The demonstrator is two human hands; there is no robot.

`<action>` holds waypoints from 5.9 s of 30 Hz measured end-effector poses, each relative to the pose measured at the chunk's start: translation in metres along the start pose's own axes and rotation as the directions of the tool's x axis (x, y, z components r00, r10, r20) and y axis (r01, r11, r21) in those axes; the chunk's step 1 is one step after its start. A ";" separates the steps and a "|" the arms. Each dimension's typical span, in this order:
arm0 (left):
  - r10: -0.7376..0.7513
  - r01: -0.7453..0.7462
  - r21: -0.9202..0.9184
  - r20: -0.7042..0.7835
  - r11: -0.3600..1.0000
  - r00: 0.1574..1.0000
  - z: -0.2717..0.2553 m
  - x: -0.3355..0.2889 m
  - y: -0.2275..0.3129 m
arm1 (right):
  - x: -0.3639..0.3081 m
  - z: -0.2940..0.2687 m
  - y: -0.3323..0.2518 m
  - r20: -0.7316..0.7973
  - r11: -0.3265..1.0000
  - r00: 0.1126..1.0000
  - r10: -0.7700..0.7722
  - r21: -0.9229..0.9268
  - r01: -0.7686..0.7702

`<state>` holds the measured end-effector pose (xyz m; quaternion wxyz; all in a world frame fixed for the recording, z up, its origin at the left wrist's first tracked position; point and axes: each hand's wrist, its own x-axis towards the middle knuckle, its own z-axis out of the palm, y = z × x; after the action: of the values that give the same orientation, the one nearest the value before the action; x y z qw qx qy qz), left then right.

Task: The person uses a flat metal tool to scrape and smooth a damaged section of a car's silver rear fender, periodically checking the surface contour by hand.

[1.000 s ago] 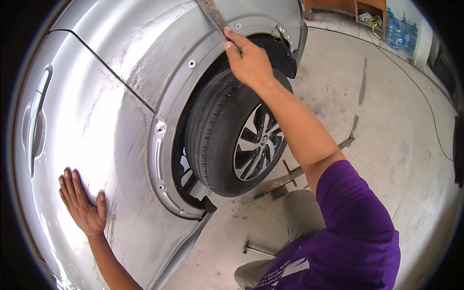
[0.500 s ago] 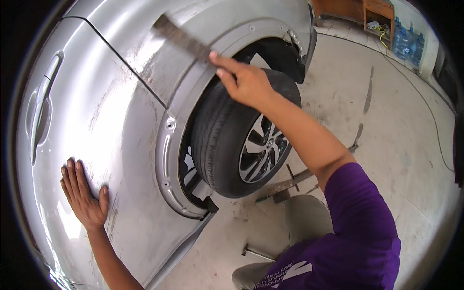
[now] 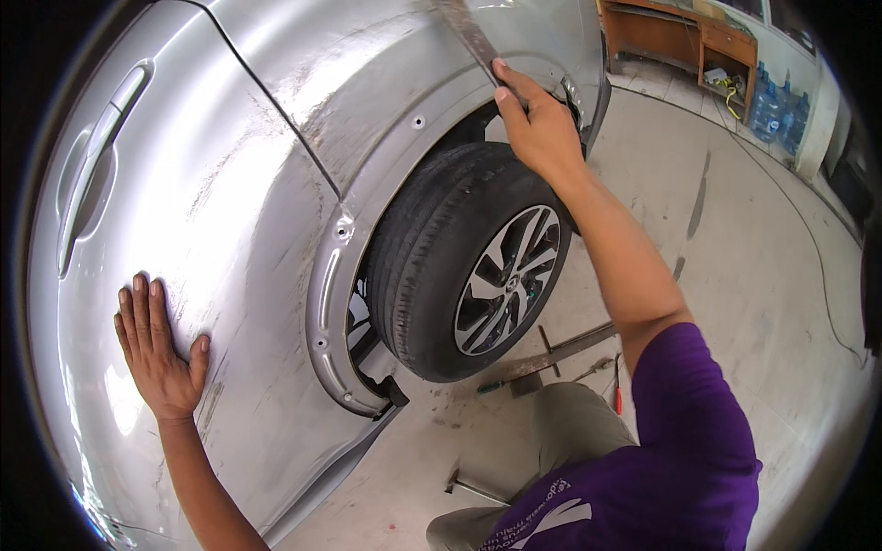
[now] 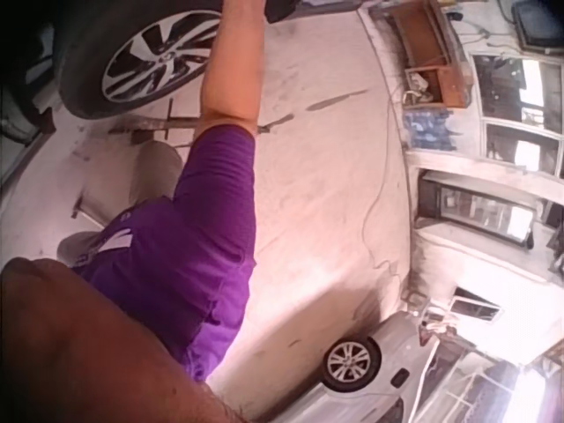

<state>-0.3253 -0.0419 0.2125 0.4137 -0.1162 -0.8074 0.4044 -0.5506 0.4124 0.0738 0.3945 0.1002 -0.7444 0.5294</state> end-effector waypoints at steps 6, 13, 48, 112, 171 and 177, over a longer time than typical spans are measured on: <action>-0.018 0.018 0.012 -0.025 1.000 1.000 0.004 -0.001 0.000 | 0.011 -0.017 0.002 0.187 0.977 0.979 -0.075 -0.183 0.110; 0.002 0.000 0.071 -0.026 0.997 1.000 0.004 -0.006 -0.006 | 0.001 -0.028 -0.036 0.302 0.920 0.927 -0.221 -0.250 0.301; 0.022 -0.033 -0.305 -0.042 0.952 0.999 -0.010 0.002 -0.041 | -0.020 -0.026 -0.116 0.095 0.981 0.977 0.191 0.022 -0.194; 0.238 -0.006 0.353 0.617 -0.935 -0.750 -0.244 0.157 0.474 | 0.264 -0.423 0.109 0.639 0.683 -0.274 0.719 -0.722 0.108; -0.619 0.565 -0.310 0.112 -0.765 -0.777 -0.036 0.499 0.358 | 0.764 -0.080 0.156 0.338 0.116 0.052 -0.940 0.174 0.978; -0.644 0.590 -0.389 0.011 -0.707 -0.765 -0.037 0.499 0.359 | 0.757 -0.078 0.155 0.368 0.168 0.118 -0.922 0.106 0.980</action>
<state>-0.6642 0.4710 0.2422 0.6517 0.5997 -0.3305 -0.3262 -1.1073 0.7489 0.4987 0.5080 0.6125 -0.6024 0.0624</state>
